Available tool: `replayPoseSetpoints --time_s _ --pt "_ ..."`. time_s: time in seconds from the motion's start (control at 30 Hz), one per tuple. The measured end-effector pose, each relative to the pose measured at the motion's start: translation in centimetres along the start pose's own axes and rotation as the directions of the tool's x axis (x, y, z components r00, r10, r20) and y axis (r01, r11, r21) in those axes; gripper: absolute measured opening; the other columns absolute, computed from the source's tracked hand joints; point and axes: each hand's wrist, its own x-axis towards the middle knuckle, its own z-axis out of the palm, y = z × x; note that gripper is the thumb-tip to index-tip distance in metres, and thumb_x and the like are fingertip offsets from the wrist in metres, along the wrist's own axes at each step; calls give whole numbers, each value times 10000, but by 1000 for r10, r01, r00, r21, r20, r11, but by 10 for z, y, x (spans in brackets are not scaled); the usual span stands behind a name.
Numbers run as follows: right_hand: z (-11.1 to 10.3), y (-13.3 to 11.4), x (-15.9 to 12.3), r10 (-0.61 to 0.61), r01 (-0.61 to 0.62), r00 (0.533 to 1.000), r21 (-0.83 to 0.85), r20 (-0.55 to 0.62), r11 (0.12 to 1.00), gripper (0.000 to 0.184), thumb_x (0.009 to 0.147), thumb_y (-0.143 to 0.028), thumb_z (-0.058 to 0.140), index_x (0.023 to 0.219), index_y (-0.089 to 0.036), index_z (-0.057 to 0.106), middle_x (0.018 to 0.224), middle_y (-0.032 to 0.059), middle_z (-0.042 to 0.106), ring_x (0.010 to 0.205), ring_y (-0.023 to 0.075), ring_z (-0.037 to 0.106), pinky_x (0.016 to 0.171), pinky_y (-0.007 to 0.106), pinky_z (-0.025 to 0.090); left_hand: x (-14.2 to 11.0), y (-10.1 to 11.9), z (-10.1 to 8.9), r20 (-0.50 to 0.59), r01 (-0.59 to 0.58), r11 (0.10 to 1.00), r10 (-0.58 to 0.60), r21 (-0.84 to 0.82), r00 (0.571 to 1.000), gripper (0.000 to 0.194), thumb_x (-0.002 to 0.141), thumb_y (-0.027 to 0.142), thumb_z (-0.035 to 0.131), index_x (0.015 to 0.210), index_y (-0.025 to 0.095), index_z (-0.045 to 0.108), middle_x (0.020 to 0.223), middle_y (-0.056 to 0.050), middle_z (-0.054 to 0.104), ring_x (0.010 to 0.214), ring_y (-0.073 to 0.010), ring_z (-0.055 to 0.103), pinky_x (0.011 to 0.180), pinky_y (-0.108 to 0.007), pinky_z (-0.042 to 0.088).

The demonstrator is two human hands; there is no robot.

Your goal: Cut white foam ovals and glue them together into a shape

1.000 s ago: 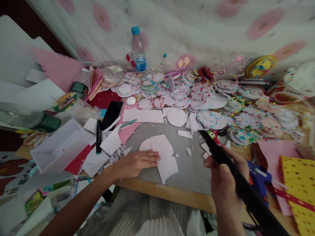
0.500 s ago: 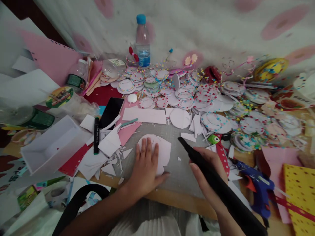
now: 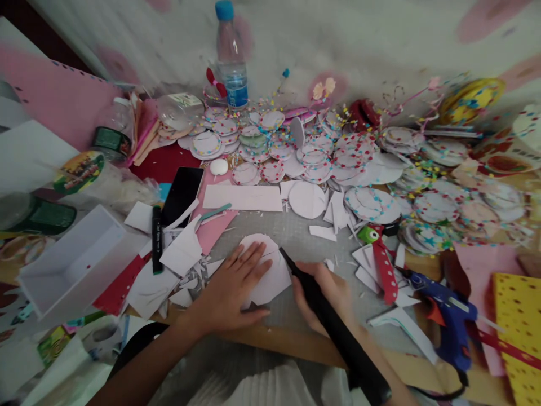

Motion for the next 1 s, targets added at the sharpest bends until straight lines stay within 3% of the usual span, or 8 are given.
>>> replayPoseSetpoints --time_s 0.13,0.47,0.6,0.83,1.0 --pt "0 -1 5 -38 38 999 -2 13 999 233 818 -190 593 1028 -284 556 718 13 701 544 200 669 475 278 515 2 -3 7 -39 6 998 -4 55 999 770 894 623 397 1445 91 310 1564 -185 217 1472 -279 101 1198 -474 110" --pt "4 3 11 -100 97 990 35 102 995 303 812 -141 576 1074 -290 545 746 20 682 580 197 665 504 291 518 2 -4 8 -67 14 998 -10 59 998 732 897 605 408 1408 82 373 1554 -182 252 1467 -271 142 1198 -458 117" --pt "3 9 10 -153 147 981 58 121 987 311 791 -123 572 1065 -269 567 745 28 675 615 199 665 528 290 517 3 -3 10 -65 45 997 -41 62 997 784 893 598 406 1460 70 282 1564 -161 233 1466 -259 151 1199 -428 100" --pt "7 8 9 -281 275 955 77 90 958 336 781 -61 541 1076 -220 547 682 3 577 552 157 565 481 264 466 4 -2 11 -62 57 993 -51 102 997 774 898 595 386 1465 76 290 1560 -146 249 1461 -260 175 1194 -426 104" --pt "7 3 6 -285 282 957 70 52 957 318 785 -34 536 1056 -201 538 670 15 571 542 154 552 472 259 456 3 -3 13 -75 52 991 -43 124 996 776 902 599 376 1466 74 290 1559 -146 249 1460 -259 180 1192 -435 124"
